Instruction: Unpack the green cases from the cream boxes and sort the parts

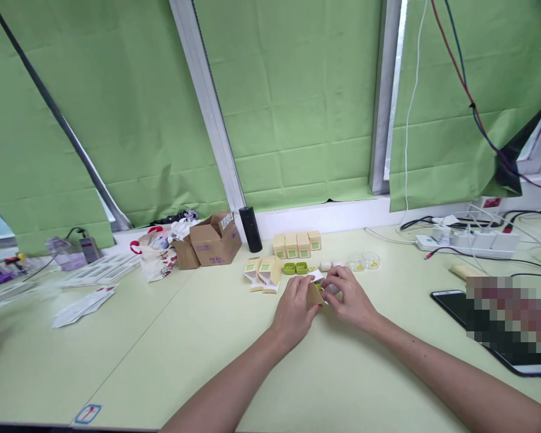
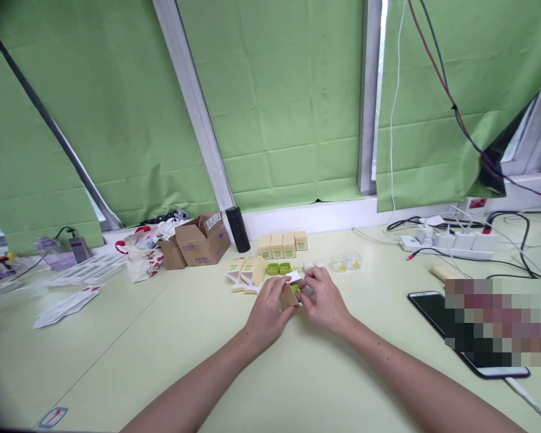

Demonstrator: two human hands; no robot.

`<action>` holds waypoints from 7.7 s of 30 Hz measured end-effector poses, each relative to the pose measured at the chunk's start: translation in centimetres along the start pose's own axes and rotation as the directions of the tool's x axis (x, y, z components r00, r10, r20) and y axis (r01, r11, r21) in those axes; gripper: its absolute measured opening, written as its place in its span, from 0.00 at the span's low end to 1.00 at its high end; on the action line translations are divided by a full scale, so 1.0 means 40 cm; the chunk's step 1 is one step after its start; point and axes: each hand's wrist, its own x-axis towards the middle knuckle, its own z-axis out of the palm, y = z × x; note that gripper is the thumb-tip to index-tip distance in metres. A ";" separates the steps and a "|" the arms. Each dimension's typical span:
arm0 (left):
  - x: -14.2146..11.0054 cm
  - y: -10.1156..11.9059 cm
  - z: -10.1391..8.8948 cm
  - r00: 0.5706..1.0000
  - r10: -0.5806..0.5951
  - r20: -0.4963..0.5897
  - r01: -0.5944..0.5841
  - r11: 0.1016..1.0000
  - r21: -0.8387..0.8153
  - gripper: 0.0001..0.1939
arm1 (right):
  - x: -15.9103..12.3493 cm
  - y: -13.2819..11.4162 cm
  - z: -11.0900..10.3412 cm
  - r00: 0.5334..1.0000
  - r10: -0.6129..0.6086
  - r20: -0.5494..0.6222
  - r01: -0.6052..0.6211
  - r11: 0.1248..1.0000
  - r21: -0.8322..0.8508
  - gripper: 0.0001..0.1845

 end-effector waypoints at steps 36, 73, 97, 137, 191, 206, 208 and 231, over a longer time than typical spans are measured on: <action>0.019 -0.037 -0.035 0.964 -0.071 -0.257 0.096 0.991 0.088 0.35 | 0.047 0.019 -0.041 0.824 0.553 -0.122 -0.309 0.620 0.721 0.27; 0.050 -0.032 -0.013 0.805 -0.548 0.226 0.291 0.033 -0.956 0.20 | 0.017 0.010 -0.028 0.967 0.251 0.048 -0.254 0.965 0.064 0.14; 0.031 0.000 -0.018 0.943 -0.308 0.128 0.219 0.283 -0.934 0.32 | 0.034 -0.030 -0.027 0.896 0.430 0.108 -0.415 0.727 0.547 0.28; 0.028 0.041 -0.030 0.944 -0.327 0.049 0.197 0.440 -0.876 0.31 | 0.045 -0.049 -0.035 0.863 0.459 0.212 -0.459 0.536 0.709 0.31; 0.022 0.036 -0.033 0.939 -0.316 -0.132 0.194 0.809 -0.555 0.20 | 0.045 -0.035 -0.017 0.853 0.497 0.162 -0.477 0.615 0.628 0.33; 0.041 0.030 -0.041 0.879 -0.476 0.039 0.232 0.354 -0.906 0.30 | 0.043 -0.033 -0.030 0.880 0.439 0.182 -0.463 0.705 0.537 0.30; 0.041 0.026 -0.043 0.873 -0.483 0.066 0.235 0.300 -0.925 0.32 | 0.043 -0.037 -0.032 0.870 0.452 0.197 -0.480 0.683 0.550 0.30; 0.032 0.025 -0.053 0.926 -0.373 0.052 0.220 0.424 -0.879 0.24 | 0.040 -0.041 -0.034 0.865 0.468 0.179 -0.475 0.653 0.590 0.29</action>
